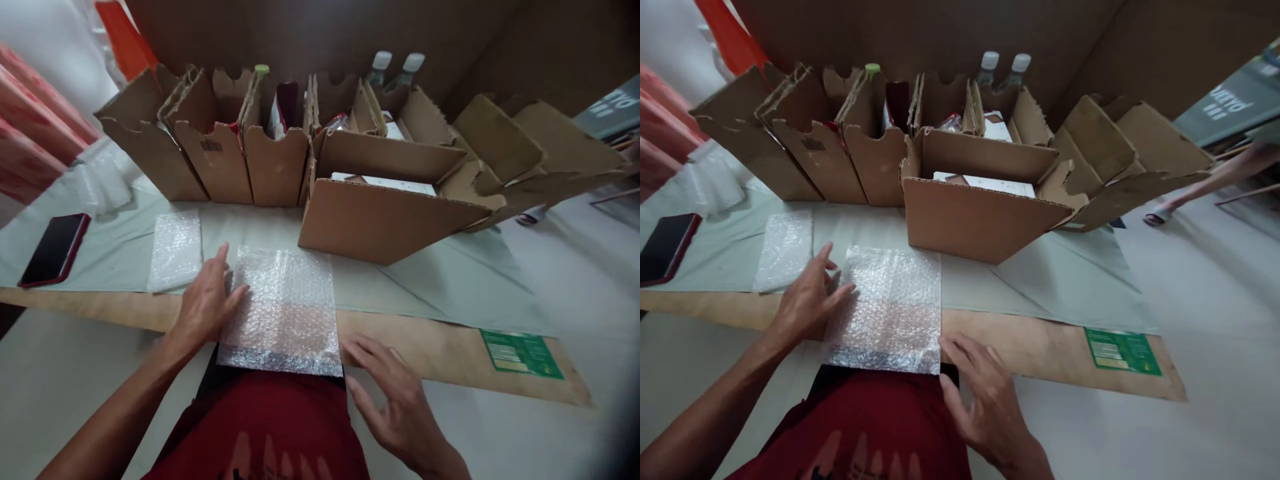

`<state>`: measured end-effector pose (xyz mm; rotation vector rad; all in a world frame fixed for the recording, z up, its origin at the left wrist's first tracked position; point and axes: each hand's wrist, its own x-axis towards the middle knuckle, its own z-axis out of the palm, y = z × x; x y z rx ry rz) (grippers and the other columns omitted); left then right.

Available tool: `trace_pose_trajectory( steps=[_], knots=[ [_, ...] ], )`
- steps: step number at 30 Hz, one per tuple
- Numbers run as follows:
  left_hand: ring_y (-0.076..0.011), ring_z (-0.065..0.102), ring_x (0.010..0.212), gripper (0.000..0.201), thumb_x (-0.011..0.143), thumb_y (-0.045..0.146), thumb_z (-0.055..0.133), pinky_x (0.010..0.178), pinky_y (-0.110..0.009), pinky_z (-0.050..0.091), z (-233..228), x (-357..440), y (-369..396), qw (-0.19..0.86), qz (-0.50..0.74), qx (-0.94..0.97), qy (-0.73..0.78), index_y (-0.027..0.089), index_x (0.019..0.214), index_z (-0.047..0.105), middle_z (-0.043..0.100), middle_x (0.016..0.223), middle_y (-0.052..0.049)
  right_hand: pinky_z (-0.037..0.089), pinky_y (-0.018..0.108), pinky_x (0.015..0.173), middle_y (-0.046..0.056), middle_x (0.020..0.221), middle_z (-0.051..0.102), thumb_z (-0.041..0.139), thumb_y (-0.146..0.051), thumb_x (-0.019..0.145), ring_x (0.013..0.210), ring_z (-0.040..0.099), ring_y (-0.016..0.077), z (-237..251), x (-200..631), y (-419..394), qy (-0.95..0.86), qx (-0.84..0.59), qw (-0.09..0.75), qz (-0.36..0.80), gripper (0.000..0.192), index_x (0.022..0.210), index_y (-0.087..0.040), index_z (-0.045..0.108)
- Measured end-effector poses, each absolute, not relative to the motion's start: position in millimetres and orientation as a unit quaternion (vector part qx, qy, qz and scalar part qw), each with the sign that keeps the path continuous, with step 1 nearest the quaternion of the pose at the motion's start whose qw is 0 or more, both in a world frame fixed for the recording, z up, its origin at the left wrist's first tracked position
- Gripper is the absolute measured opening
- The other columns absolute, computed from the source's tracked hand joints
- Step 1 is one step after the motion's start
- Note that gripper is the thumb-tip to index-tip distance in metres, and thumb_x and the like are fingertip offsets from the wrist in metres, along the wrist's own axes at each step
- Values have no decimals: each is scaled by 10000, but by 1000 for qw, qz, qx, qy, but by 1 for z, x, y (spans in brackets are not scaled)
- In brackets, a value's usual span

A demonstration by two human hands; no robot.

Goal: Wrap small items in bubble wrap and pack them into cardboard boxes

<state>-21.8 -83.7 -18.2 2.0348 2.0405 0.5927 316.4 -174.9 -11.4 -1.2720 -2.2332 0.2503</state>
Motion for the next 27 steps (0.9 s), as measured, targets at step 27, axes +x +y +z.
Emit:
trace_pose_trajectory(
  steps=[27],
  knots=[
    [-404,175,1619,659,1055,536,460,1307,-626,86,-33,3,-110,72,80,903,415,150,1580,361,281,1713,-221,382,516,1146,207,1591,488,434,-385,1070,1480,434,346,-41,299,-135,-863,-483,137,-46,518,1535,-158,472]
  ],
)
